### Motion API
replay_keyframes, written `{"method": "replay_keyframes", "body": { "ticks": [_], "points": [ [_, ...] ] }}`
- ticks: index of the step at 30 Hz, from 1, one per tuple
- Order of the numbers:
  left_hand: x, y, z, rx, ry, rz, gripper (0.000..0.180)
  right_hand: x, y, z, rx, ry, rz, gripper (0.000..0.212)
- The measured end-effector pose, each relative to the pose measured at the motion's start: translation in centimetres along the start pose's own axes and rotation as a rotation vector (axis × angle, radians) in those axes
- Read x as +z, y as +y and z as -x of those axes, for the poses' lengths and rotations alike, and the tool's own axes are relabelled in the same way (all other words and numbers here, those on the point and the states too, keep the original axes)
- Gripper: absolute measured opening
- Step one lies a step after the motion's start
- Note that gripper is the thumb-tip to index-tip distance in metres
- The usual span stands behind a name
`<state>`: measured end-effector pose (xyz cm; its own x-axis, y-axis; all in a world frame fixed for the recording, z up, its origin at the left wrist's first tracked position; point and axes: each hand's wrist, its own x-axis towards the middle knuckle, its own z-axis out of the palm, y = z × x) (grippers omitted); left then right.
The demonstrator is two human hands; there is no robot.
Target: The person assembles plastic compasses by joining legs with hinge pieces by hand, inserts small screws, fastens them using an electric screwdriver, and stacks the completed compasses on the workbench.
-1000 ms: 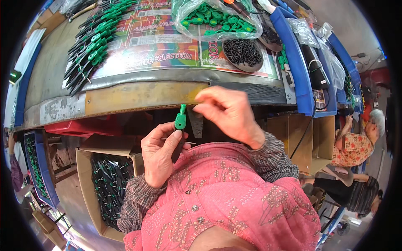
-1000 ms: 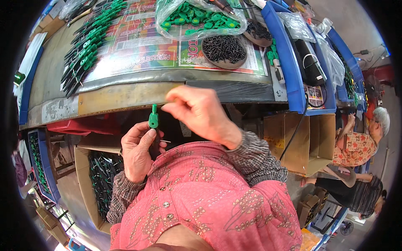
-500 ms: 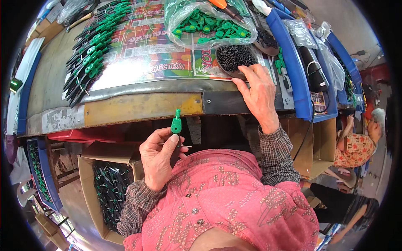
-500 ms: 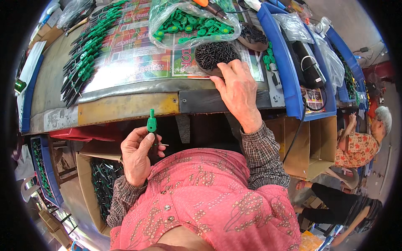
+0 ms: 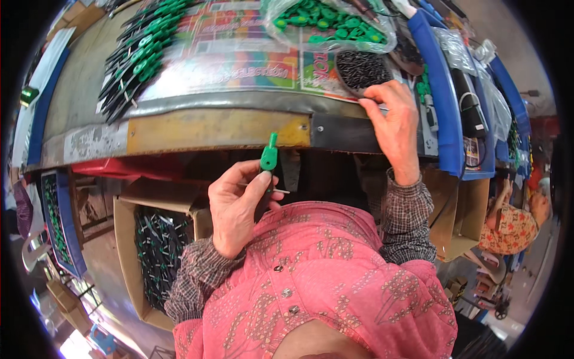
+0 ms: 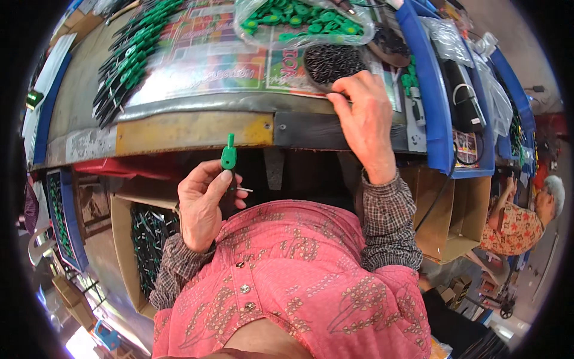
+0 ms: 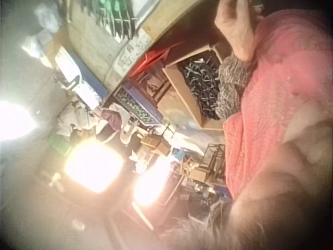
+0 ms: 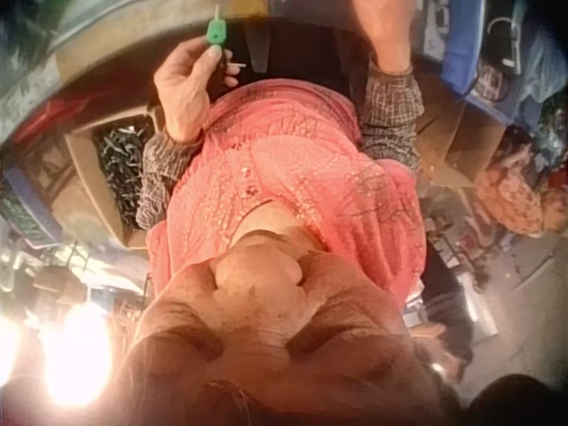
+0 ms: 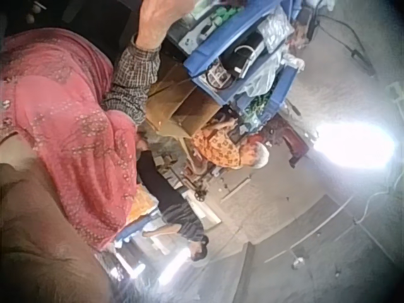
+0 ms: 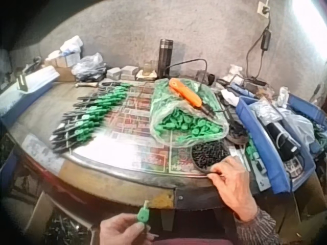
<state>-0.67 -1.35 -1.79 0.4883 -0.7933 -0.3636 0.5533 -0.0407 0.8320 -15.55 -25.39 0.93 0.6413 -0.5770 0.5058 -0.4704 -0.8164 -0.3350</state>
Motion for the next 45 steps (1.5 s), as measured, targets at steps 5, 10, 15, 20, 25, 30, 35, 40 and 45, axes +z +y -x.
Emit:
{"method": "replay_keyframes", "body": {
  "ticks": [5,10,15,20,25,30,35,40,45],
  "points": [
    [-0.2,0.4,-0.2,0.038,0.022,0.063,0.022,-0.5,-0.5,-0.3,0.107,-0.073,-0.021,0.011],
    [-0.3,1.3,-0.1,0.101,0.048,0.071,0.022,-0.1,-3.8,0.5,0.165,0.011,-0.282,0.011],
    [0.0,2.5,-0.1,0.159,0.049,0.058,0.022,0.9,-8.7,1.5,0.048,-0.113,-0.684,0.011],
    [0.3,2.8,-0.2,0.229,0.02,0.087,0.021,2.6,-11.8,1.9,-0.036,-0.141,-0.974,0.015],
    [0.3,2.7,0.1,0.236,0.027,0.084,0.02,3.4,-12.9,1.5,-0.132,-0.073,-0.945,0.016],
    [0.1,2.4,0.2,0.226,0.041,0.069,0.019,3.9,-12.9,1.7,-0.109,-0.081,-0.913,0.015],
    [0.0,2.3,0.2,0.228,0.045,0.055,0.018,4.0,-13.2,1.8,-0.138,-0.07,-0.853,0.015],
    [-0.1,2.1,0.3,0.27,0.067,0.009,0.019,4.3,-13.3,1.8,-0.198,-0.022,-0.782,0.015],
    [0.2,1.5,0.1,0.395,0.126,-0.085,0.02,4.8,-13.5,2.1,-0.185,0.022,-0.811,0.016]
  ]
}}
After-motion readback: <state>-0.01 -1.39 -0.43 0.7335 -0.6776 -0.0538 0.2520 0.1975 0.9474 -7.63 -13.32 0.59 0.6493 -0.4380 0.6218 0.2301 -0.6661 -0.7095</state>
